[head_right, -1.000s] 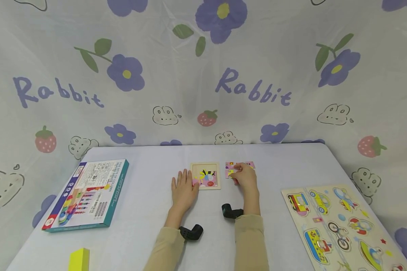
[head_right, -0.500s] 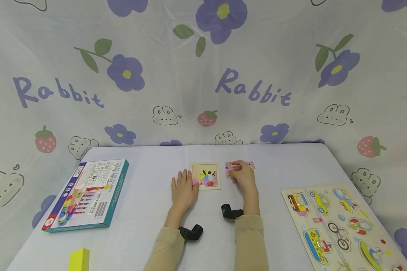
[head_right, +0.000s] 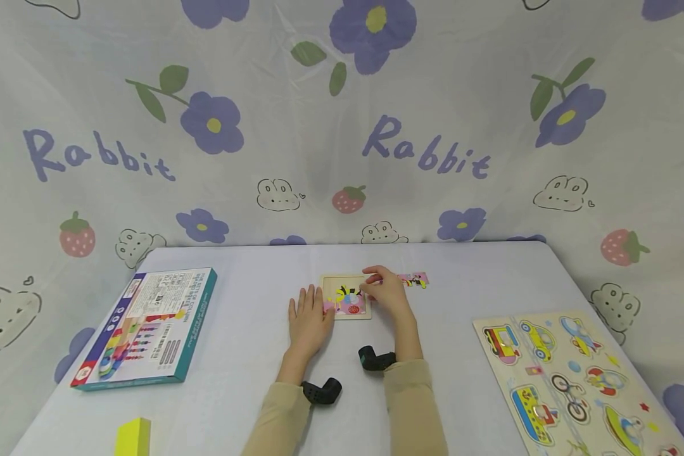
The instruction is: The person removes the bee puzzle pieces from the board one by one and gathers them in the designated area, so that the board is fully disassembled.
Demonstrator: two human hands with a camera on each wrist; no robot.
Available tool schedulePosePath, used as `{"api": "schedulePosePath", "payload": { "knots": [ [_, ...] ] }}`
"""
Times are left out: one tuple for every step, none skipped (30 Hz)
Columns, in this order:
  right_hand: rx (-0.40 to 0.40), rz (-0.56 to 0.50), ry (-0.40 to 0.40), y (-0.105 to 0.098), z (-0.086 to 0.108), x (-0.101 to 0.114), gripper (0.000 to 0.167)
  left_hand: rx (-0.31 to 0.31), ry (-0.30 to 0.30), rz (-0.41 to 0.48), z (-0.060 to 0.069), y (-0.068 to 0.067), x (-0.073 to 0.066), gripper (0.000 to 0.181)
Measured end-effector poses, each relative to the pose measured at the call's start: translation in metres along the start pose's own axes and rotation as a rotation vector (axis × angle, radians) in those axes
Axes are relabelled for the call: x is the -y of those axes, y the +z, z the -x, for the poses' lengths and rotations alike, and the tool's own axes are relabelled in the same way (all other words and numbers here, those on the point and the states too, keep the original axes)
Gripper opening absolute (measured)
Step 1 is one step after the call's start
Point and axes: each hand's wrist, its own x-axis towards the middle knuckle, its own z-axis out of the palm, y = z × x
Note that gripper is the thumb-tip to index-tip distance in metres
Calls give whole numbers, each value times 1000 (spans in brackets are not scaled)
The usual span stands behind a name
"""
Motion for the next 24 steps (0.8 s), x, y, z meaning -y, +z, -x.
{"api": "schedulePosePath", "payload": {
  "knots": [
    [6, 5, -9, 2, 0, 1, 36, 0, 0, 0, 0, 0, 0, 57],
    [11, 14, -19, 5, 0, 1, 36, 0, -1, -1, 0, -1, 0, 57],
    [16, 28, -24, 7, -1, 1, 35, 4, -3, -6, 0, -1, 0, 57],
    [24, 42, -33, 9, -1, 1, 35, 7, -5, -9, 0, -1, -1, 57],
    [33, 60, -42, 11, -2, 1, 35, 11, -7, -12, 0, -1, -1, 57],
    [40, 73, -52, 13, -2, 1, 34, 11, -8, -14, 0, -1, -1, 57],
    [45, 90, -62, 15, -3, 0, 34, 11, -7, -15, 0, -1, -1, 57],
    [47, 108, -66, 17, -3, 0, 34, 11, -6, -17, 0, -1, -1, 57],
    [54, 129, -75, 19, -4, -1, 34, 13, -5, -21, -1, -1, -1, 57],
    [63, 152, -87, 21, -5, -2, 35, 12, -4, -23, -1, -1, -1, 57],
    [73, 182, -105, 23, -6, -3, 36, 10, -2, -24, -1, 0, -1, 57],
    [82, 217, -123, 25, -6, -3, 38, 5, 1, -24, -1, 0, 0, 57],
    [91, 260, -138, 27, -6, -4, 40, 4, 3, -25, -1, 0, 0, 57],
    [99, 306, -157, 28, -6, -4, 42, 5, 3, -26, -1, 0, 0, 57],
    [108, 351, -178, 30, -6, -4, 45, 4, 3, -26, -1, 0, 0, 57],
    [114, 396, -194, 32, -5, -4, 48, 5, 2, -28, -1, 0, 0, 57],
    [118, 433, -203, 33, -4, -3, 50, 5, 2, -26, -1, 0, 0, 57],
    [120, 462, -206, 34, -3, -3, 51, 7, 1, -27, -1, 0, 0, 57],
    [121, 485, -209, 35, -3, -3, 52, 9, 0, -28, -1, 0, 0, 57],
    [120, 499, -212, 35, -2, -2, 52, 8, -1, -30, -1, 0, 0, 57],
    [118, 507, -211, 36, -2, -2, 51, 6, -1, -30, -1, 0, 0, 57],
    [117, 511, -210, 36, -1, -1, 50, 5, -2, -31, -1, 0, 0, 57],
    [116, 511, -205, 37, -1, -1, 49, 5, -3, -32, -2, 0, 0, 57],
    [113, 512, -203, 37, -1, -1, 49, 5, -3, -33, -1, 1, 0, 58]
  ]
}}
